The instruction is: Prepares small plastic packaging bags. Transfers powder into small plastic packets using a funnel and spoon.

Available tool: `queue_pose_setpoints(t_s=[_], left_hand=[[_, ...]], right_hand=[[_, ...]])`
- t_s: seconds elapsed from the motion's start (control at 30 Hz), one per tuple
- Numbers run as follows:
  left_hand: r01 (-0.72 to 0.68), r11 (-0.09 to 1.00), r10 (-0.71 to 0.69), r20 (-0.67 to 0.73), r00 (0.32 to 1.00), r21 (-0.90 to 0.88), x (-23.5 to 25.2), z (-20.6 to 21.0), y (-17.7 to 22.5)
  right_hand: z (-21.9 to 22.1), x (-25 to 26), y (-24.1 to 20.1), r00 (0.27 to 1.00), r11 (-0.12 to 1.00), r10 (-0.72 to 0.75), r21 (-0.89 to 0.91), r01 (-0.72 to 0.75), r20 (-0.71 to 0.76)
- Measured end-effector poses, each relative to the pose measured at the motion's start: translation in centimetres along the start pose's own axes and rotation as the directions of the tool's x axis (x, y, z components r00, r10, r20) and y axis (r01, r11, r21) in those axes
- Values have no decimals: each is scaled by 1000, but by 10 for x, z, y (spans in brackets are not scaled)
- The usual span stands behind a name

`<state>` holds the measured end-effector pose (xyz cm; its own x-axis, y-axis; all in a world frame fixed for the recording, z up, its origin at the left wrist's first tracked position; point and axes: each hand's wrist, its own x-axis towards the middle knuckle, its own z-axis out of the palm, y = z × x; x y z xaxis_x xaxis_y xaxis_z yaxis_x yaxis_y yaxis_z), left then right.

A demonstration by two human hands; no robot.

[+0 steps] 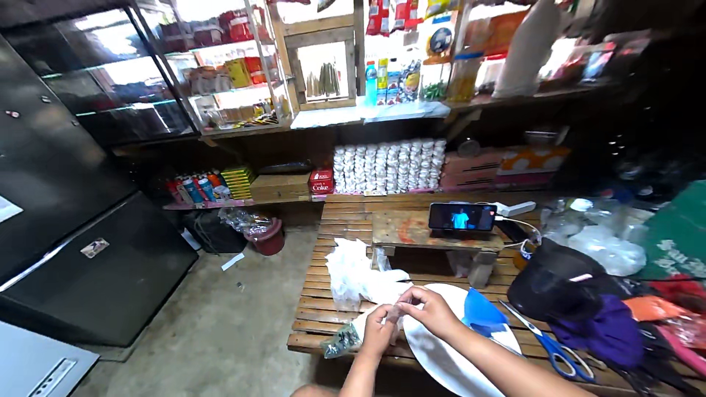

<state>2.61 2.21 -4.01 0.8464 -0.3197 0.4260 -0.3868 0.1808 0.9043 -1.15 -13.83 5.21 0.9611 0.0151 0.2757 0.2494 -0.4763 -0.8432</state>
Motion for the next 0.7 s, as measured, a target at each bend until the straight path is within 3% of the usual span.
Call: queue_pose_setpoints(t_s=[0.13,0.23,0.37,0.5,0.7], left_hand=[[-18,1000,18,33,999,9,-1,4,-1],[-1,1000,1,17,1000,10,-1,5,2],[21,1000,-21,-28,999,-8,1,6,6],[112,994,-112,-49,993,6,3,8,23],[90,992,-94,-38,995,-88,0,11,-5]], right_hand=[[-29,-14,10,991,997,71,-21,-69,110],[-71,-41,37,977,956,156,-273,-112,145],[-131,-90,88,967,799,248,-577,-167,64],[-166,-127,93,938,728,345,-625,-280,-19],[-167,-142,86,930,751,345,-557,-355,-127]])
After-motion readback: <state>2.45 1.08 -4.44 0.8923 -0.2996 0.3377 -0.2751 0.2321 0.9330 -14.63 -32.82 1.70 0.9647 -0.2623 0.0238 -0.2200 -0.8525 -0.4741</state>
